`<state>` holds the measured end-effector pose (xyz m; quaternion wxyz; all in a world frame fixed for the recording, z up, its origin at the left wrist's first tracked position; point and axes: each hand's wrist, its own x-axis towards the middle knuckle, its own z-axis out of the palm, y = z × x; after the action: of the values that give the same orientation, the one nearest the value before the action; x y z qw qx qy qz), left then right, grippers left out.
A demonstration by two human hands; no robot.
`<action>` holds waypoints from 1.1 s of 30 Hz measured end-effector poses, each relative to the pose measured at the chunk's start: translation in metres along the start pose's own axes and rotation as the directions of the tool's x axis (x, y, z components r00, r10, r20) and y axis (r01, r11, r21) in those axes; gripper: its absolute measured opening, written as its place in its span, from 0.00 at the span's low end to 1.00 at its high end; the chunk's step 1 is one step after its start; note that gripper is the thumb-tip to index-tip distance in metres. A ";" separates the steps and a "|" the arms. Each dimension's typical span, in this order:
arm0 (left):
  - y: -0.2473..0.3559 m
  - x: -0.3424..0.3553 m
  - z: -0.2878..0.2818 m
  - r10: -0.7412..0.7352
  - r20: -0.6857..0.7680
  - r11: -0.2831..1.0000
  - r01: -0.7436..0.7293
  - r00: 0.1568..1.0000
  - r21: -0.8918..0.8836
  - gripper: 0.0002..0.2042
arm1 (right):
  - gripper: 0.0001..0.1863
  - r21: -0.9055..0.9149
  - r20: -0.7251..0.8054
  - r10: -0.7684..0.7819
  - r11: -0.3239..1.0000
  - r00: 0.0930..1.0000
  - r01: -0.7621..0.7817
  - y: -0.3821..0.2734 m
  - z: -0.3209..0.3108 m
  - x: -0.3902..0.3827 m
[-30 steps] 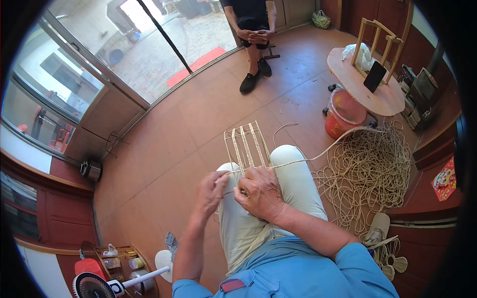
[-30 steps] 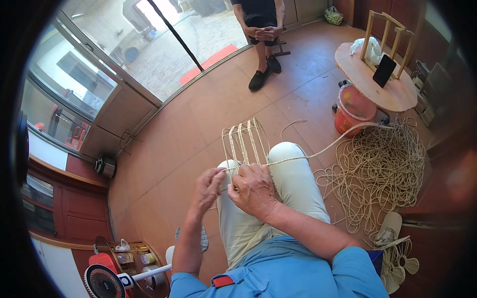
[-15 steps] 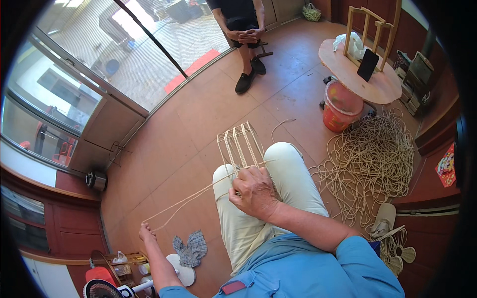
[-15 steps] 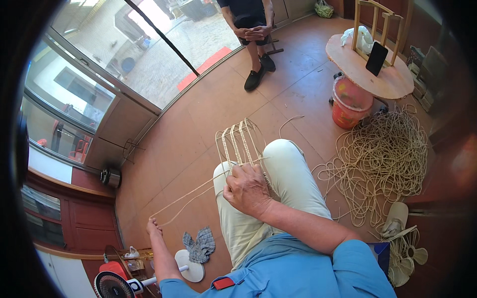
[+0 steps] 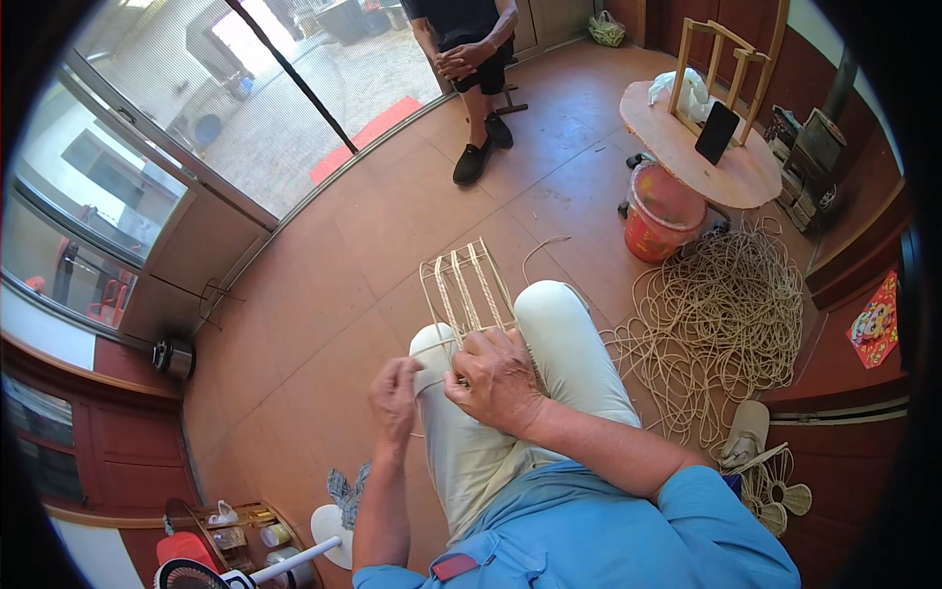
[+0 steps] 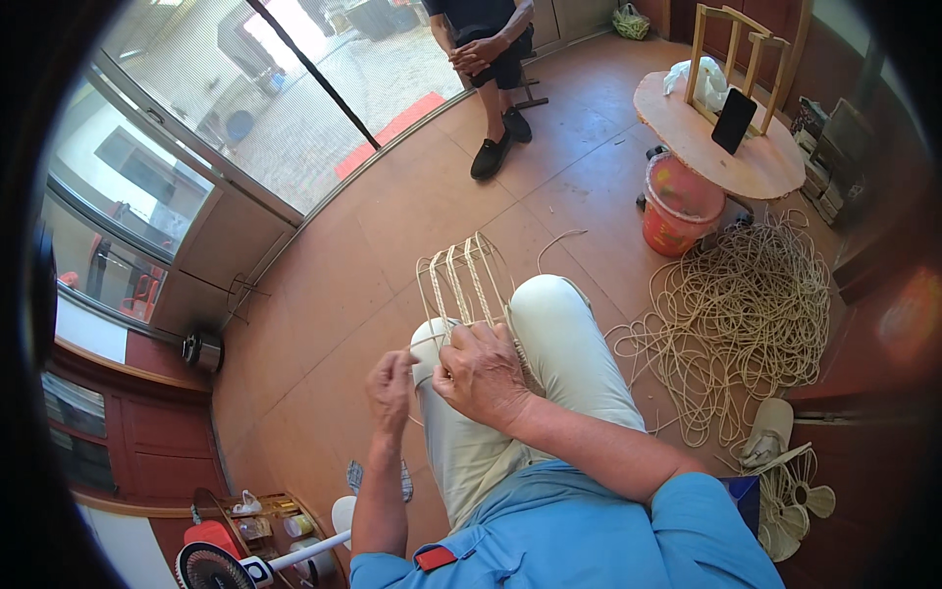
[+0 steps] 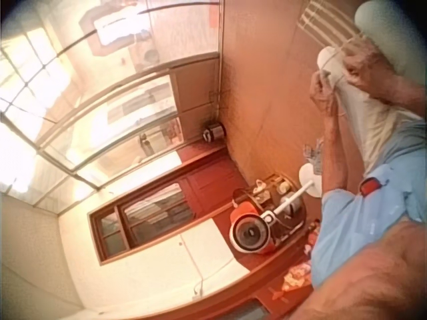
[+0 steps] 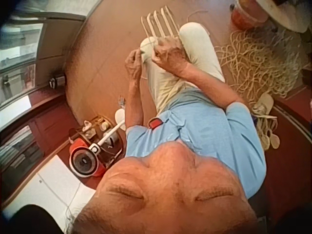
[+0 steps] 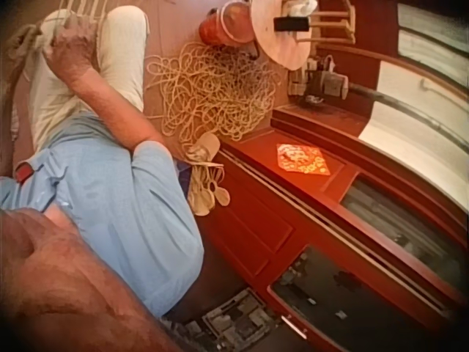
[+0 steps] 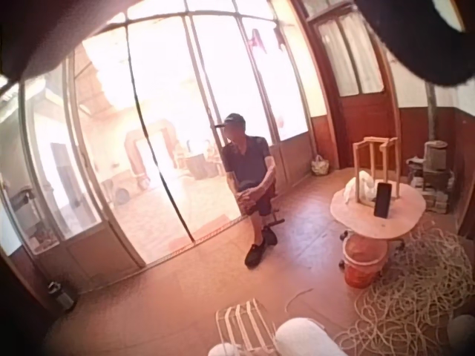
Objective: The recorder weaves a small basket from straw strips by hand.
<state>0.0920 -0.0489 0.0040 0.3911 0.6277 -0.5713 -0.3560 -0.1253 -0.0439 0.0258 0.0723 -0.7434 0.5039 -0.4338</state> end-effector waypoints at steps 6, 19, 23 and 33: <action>-0.071 -0.012 -0.097 0.138 -0.324 0.839 0.063 0.936 0.541 0.10 | 0.11 -0.025 0.043 0.013 1.000 0.999 -0.012 -0.001 -0.001 -0.003; 0.031 -0.065 0.069 -0.175 -0.028 0.826 0.132 0.984 -0.548 0.16 | 0.12 -0.013 0.092 0.008 1.000 0.996 -0.007 0.001 -0.012 0.007; 0.037 -0.057 0.072 -0.192 0.110 0.615 0.207 0.975 -0.761 0.16 | 0.05 0.085 0.105 0.000 0.996 0.994 -0.009 0.006 -0.024 0.004; 0.033 -0.054 0.074 -0.312 0.309 0.271 0.396 0.899 -0.878 0.16 | 0.09 0.301 0.296 0.025 0.946 0.955 -0.118 0.018 -0.053 0.014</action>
<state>0.0065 -0.0025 0.0011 0.5634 0.3939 -0.1302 -0.7145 -0.1739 -0.0464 0.0566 0.2785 -0.7586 0.4389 -0.3929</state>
